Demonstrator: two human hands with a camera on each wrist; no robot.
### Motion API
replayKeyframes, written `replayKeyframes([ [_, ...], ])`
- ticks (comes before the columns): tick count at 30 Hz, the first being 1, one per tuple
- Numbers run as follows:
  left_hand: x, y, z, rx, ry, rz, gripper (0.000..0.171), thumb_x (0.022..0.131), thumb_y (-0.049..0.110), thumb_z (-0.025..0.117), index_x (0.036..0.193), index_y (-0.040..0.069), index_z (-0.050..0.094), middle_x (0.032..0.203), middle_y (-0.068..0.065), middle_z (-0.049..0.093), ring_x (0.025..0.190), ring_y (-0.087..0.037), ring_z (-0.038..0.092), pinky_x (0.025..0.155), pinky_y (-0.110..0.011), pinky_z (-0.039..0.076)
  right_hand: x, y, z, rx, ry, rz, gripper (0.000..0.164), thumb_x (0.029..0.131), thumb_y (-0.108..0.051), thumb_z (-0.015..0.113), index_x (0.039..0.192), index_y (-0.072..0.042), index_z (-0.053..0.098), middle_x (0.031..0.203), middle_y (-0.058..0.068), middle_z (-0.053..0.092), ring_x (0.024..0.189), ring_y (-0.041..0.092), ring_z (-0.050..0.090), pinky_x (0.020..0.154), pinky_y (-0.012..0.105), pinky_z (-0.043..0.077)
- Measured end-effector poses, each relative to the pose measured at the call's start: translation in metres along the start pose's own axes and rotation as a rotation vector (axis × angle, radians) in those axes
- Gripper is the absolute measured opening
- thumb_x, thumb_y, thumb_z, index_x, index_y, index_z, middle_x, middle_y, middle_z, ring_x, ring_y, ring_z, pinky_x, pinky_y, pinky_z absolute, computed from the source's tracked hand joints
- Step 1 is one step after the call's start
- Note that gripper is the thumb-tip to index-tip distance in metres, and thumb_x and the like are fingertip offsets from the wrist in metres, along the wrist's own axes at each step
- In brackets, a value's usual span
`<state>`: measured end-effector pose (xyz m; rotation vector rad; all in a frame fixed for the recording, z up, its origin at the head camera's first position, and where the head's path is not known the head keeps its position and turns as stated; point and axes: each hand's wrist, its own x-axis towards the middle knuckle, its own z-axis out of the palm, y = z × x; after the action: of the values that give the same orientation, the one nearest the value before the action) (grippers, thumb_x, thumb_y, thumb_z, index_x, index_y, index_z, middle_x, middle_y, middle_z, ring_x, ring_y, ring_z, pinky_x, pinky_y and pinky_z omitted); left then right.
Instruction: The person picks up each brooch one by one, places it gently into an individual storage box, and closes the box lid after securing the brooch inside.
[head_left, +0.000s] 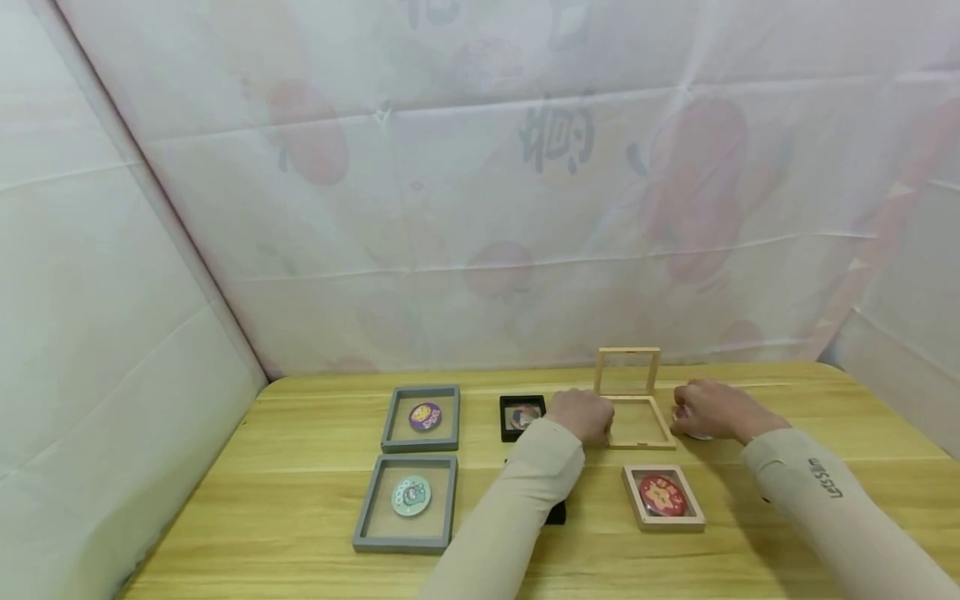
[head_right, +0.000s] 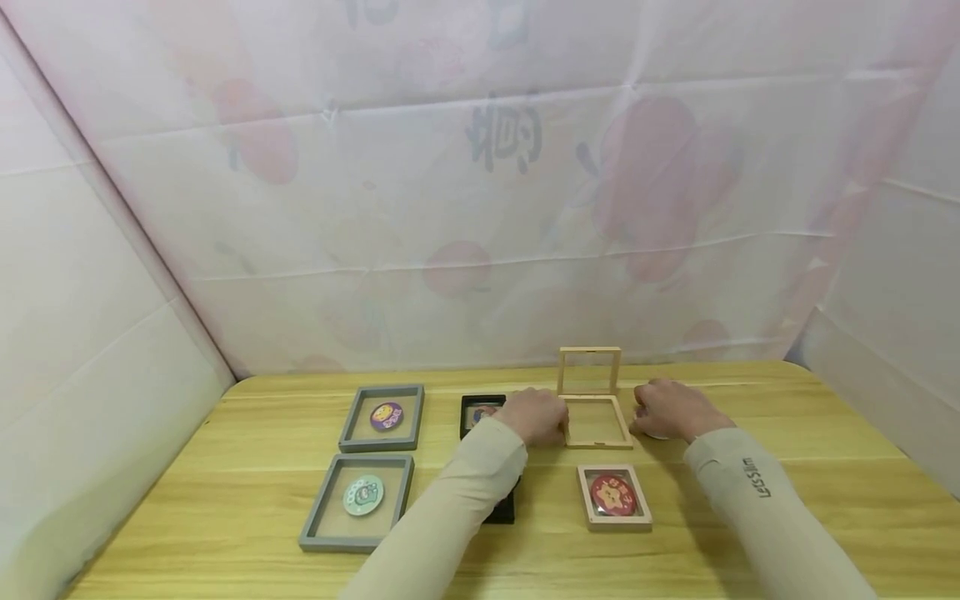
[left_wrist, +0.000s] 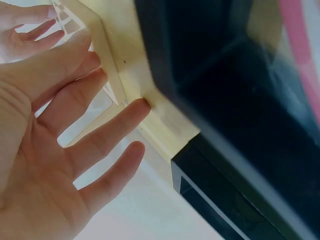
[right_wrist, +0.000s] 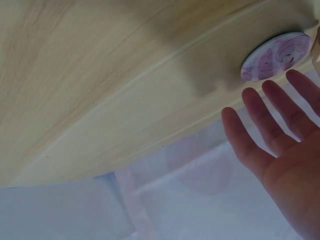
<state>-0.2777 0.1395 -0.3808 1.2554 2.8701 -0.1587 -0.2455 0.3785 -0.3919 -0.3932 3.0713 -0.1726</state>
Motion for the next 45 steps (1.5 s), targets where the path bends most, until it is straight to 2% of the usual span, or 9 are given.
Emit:
replayKeyframes([
  [4, 0.001, 0.002, 0.003, 0.025, 0.035, -0.026, 0.017, 0.092, 0.041, 0.076, 0.078, 0.032, 0.077, 0.074, 0.017, 0.068, 0.059, -0.003, 0.058, 0.057, -0.023, 0.052, -0.001, 0.0, 0.0, 0.024, -0.024, 0.018, 0.021, 0.081, -0.024, 0.076, 0.082, -0.01, 0.06, 0.08, 0.0, 0.053, 0.071, 0.016, 0.048, 0.063, 0.039, 0.044],
  [9, 0.003, 0.003, 0.003, 0.025, 0.058, -0.047, 0.014, 0.089, 0.044, 0.079, 0.081, 0.033, 0.078, 0.076, 0.017, 0.069, 0.064, -0.004, 0.063, 0.056, -0.024, 0.053, -0.001, 0.002, -0.002, 0.024, -0.039, 0.035, 0.028, 0.08, -0.026, 0.079, 0.09, -0.005, 0.064, 0.085, 0.004, 0.059, 0.075, 0.02, 0.054, 0.066, 0.044, 0.048],
  [15, 0.002, 0.005, 0.006, 0.038, 0.095, -0.055, 0.018, 0.082, 0.05, 0.083, 0.079, 0.033, 0.077, 0.076, 0.016, 0.07, 0.064, -0.006, 0.064, 0.054, -0.025, 0.053, -0.001, 0.003, 0.0, 0.055, -0.04, 0.028, 0.024, 0.076, -0.022, 0.08, 0.08, -0.008, 0.061, 0.077, 0.0, 0.053, 0.068, 0.017, 0.048, 0.06, 0.038, 0.042],
  [19, 0.002, 0.005, 0.008, 0.045, 0.104, -0.056, 0.02, 0.082, 0.051, 0.082, 0.077, 0.033, 0.076, 0.074, 0.015, 0.069, 0.062, -0.007, 0.063, 0.051, -0.025, 0.052, -0.001, 0.004, 0.0, 0.101, -0.061, 0.028, 0.021, 0.074, -0.017, 0.08, 0.078, -0.008, 0.062, 0.073, -0.001, 0.052, 0.065, 0.016, 0.045, 0.058, 0.035, 0.039],
  [25, 0.004, 0.004, 0.008, 0.059, 0.107, -0.063, 0.021, 0.082, 0.052, 0.082, 0.078, 0.032, 0.076, 0.071, 0.015, 0.067, 0.06, -0.007, 0.061, 0.049, -0.025, 0.051, -0.001, 0.007, -0.003, 0.122, -0.052, 0.017, 0.021, 0.074, -0.015, 0.08, 0.084, -0.003, 0.066, 0.077, 0.0, 0.056, 0.068, 0.017, 0.047, 0.06, 0.035, 0.042],
  [31, 0.005, 0.005, 0.008, 0.057, 0.083, -0.089, 0.02, 0.082, 0.054, 0.081, 0.082, 0.034, 0.076, 0.073, 0.016, 0.067, 0.065, -0.007, 0.063, 0.054, -0.026, 0.052, -0.001, 0.01, 0.0, 0.13, -0.005, -0.019, 0.021, 0.069, -0.014, 0.079, 0.078, -0.006, 0.062, 0.074, -0.001, 0.053, 0.066, 0.016, 0.045, 0.059, 0.034, 0.04],
  [37, 0.004, 0.006, 0.01, 0.056, 0.069, -0.1, 0.022, 0.081, 0.056, 0.081, 0.08, 0.034, 0.076, 0.073, 0.017, 0.066, 0.065, -0.007, 0.062, 0.055, -0.025, 0.052, 0.0, 0.008, 0.002, 0.083, 0.055, -0.038, 0.036, 0.068, -0.019, 0.083, 0.09, 0.004, 0.067, 0.085, 0.007, 0.061, 0.074, 0.021, 0.055, 0.066, 0.04, 0.049],
  [41, 0.003, 0.005, 0.012, 0.072, 0.059, -0.099, 0.023, 0.082, 0.057, 0.079, 0.083, 0.034, 0.077, 0.075, 0.015, 0.068, 0.065, -0.007, 0.062, 0.054, -0.025, 0.052, 0.001, 0.004, 0.001, 0.091, 0.06, -0.045, 0.04, 0.07, -0.022, 0.085, 0.095, 0.005, 0.068, 0.089, 0.008, 0.061, 0.076, 0.022, 0.056, 0.068, 0.042, 0.05],
  [45, 0.002, 0.006, 0.011, 0.066, 0.045, -0.108, 0.023, 0.082, 0.057, 0.079, 0.086, 0.035, 0.078, 0.077, 0.015, 0.069, 0.066, -0.007, 0.063, 0.055, -0.025, 0.053, 0.002, 0.001, -0.001, 0.104, 0.05, -0.059, 0.038, 0.069, -0.022, 0.085, 0.093, 0.003, 0.068, 0.087, 0.006, 0.06, 0.075, 0.019, 0.054, 0.066, 0.039, 0.049],
])
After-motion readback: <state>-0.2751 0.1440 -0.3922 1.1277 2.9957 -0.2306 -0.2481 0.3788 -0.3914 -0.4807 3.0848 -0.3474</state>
